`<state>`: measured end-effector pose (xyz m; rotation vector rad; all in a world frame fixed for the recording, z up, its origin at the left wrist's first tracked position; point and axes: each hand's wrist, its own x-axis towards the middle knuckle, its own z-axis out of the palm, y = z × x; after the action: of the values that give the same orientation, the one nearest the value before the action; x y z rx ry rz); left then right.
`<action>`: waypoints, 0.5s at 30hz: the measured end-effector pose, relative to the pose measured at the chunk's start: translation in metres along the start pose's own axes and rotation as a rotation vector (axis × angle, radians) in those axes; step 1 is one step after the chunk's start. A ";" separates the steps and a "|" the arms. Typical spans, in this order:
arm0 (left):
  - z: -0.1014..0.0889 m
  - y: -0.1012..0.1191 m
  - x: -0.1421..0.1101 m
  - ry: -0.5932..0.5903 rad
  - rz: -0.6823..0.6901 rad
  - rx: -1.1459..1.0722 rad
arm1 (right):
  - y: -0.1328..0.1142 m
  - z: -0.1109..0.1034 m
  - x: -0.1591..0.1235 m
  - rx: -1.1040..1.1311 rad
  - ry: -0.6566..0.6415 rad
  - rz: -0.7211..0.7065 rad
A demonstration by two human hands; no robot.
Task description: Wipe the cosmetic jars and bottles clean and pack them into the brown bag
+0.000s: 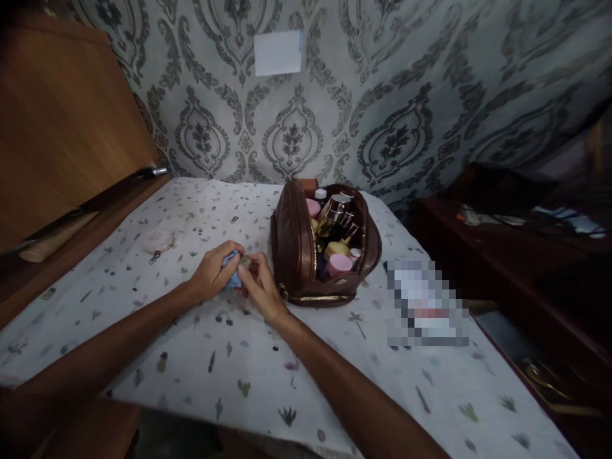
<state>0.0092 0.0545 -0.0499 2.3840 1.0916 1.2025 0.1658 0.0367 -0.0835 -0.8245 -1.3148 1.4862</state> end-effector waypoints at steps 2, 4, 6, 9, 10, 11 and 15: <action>-0.001 0.004 0.002 -0.013 -0.092 -0.067 | -0.002 0.000 0.000 -0.054 -0.006 -0.064; -0.002 0.006 0.003 -0.029 -0.144 -0.113 | -0.003 0.001 0.000 -0.099 0.011 -0.122; -0.003 0.005 0.004 -0.025 -0.159 -0.134 | -0.003 0.002 0.000 -0.117 0.038 -0.155; -0.003 0.003 0.001 0.003 -0.137 -0.114 | -0.002 0.002 0.000 -0.094 0.052 -0.146; -0.002 0.002 0.000 0.012 -0.108 -0.092 | -0.001 0.002 0.001 -0.074 0.048 -0.122; -0.001 0.000 -0.002 0.018 -0.067 -0.061 | -0.001 0.002 0.001 -0.043 0.040 -0.085; 0.001 -0.006 -0.006 0.034 0.145 0.107 | 0.001 0.002 0.003 0.138 0.003 0.080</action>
<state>0.0041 0.0543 -0.0570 2.5720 1.0332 1.2649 0.1628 0.0393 -0.0833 -0.7968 -1.1743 1.6182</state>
